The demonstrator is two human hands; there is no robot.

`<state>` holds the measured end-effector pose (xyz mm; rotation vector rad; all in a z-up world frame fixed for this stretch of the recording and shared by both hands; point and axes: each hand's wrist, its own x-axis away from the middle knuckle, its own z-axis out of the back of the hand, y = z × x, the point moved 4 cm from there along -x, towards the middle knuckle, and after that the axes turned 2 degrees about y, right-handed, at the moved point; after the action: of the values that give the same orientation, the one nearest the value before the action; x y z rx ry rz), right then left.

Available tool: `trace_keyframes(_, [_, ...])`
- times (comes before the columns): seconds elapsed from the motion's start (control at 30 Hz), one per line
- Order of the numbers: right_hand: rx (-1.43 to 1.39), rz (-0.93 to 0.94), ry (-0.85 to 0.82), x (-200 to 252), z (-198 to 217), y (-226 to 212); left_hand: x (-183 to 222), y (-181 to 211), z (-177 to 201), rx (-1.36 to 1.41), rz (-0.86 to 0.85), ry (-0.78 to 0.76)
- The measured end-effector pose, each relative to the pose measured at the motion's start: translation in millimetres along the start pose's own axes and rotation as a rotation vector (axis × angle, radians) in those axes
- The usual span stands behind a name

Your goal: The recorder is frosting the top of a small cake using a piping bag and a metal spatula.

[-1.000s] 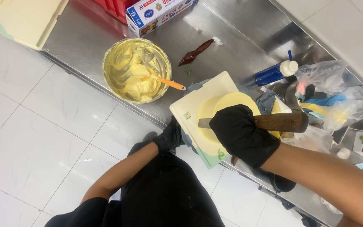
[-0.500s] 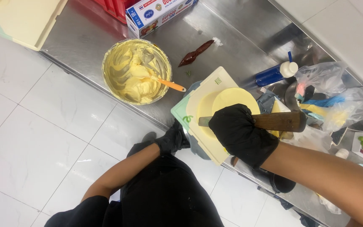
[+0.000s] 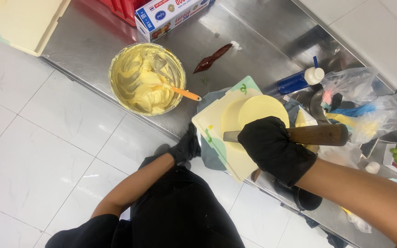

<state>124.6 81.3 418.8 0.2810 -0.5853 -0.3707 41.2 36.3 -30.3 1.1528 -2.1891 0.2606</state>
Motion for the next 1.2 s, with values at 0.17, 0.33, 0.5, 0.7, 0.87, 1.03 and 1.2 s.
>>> trace_keyframes(0.17, [-0.071,0.004,-0.010,8,-14,0,-9,38,2,0.286,-0.054,-0.162])
trace_keyframes(0.33, [-0.166,-0.024,-0.004,9,-15,-3,-62,-15,42,0.462,0.130,-0.736])
trace_keyframes(0.5, [-0.188,0.004,-0.040,13,-37,-7,43,28,-39,-0.131,-0.010,-0.163])
trace_keyframes(0.7, [-0.004,0.032,-0.044,14,-5,-19,33,38,-28,0.209,-0.136,-0.151])
trace_keyframes(0.87, [0.084,0.018,-0.085,5,13,-22,19,17,-16,-0.052,-0.040,-0.254])
trace_keyframes(1.03, [-0.222,0.026,-0.166,1,12,-19,23,50,-10,0.103,-0.100,-0.123])
trace_keyframes(1.2, [-0.235,0.068,-0.054,-6,4,-21,22,-5,-17,0.074,0.149,-0.082])
